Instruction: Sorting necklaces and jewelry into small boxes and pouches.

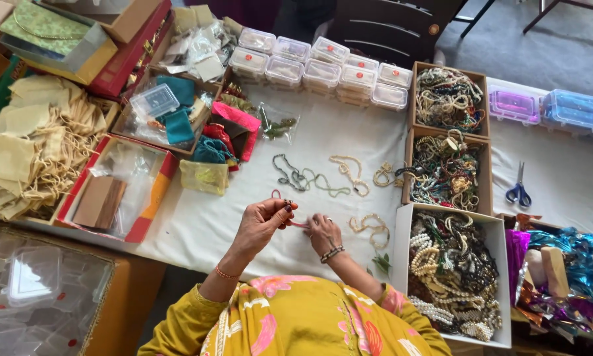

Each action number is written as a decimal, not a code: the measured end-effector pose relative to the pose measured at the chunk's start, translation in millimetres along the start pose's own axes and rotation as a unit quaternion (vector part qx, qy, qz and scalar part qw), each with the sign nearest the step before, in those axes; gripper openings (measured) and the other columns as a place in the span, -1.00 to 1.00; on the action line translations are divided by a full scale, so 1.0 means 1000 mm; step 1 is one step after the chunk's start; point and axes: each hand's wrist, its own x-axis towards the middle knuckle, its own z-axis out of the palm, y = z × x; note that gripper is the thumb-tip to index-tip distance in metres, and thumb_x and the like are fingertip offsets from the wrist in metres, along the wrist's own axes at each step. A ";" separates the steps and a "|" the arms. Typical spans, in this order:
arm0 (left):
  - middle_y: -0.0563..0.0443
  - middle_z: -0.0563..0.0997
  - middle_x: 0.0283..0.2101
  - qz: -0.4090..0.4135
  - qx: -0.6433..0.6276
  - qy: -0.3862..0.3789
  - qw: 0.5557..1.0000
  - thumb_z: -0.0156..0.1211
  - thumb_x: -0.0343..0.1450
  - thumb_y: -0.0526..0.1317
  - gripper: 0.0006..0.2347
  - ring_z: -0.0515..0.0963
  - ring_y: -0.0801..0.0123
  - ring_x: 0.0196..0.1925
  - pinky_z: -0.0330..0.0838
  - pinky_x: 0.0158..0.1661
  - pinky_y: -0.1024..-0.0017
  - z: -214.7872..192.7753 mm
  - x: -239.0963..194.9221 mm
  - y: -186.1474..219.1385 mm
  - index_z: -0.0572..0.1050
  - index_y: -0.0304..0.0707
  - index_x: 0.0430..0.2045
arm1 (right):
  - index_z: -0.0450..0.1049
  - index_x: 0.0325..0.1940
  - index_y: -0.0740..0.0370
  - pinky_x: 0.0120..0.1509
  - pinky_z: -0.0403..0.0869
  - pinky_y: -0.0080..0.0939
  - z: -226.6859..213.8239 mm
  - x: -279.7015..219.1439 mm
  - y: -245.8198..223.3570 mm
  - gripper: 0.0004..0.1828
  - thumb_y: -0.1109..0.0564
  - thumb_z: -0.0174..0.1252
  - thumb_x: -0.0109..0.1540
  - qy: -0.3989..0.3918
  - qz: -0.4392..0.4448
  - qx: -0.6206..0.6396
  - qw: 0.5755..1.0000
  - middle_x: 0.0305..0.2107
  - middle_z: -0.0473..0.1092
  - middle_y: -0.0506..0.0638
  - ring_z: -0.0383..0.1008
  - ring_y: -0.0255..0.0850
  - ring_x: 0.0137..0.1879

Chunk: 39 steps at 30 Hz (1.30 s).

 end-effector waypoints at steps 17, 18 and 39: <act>0.11 0.64 -0.36 -0.011 -0.037 0.000 0.999 0.21 0.49 -0.25 -0.81 0.57 0.60 -0.35 0.55 -0.28 0.58 -0.029 0.022 -0.003 0.64 -0.43 -0.16 | 0.45 -0.29 0.13 -0.23 0.53 -0.04 0.007 0.000 0.004 -0.95 0.14 0.15 0.21 -0.019 -0.014 -0.014 1.000 -0.30 0.39 0.00 0.50 -0.07 -0.15; 0.11 0.64 -0.37 -0.007 -0.037 -0.004 0.999 0.21 0.50 -0.25 -0.81 0.56 0.60 -0.35 0.53 -0.28 0.59 -0.030 0.023 -0.006 0.65 -0.44 -0.16 | 0.45 -0.29 0.15 -0.21 0.53 -0.05 0.010 0.000 0.003 -0.96 0.16 0.13 0.24 -0.020 -0.012 -0.026 0.999 -0.30 0.39 0.01 0.51 -0.07 -0.15; 0.14 0.69 -0.35 0.007 0.086 -0.083 0.993 0.20 0.45 -0.31 -0.84 0.60 0.64 -0.35 0.53 -0.32 0.63 0.017 0.023 -0.014 0.66 -0.36 -0.17 | 0.56 0.05 0.15 -0.29 0.61 -0.38 -0.212 0.008 -0.009 -0.72 0.22 0.27 0.23 0.108 0.068 0.345 0.930 -0.15 0.56 -0.04 0.63 -0.32 -0.25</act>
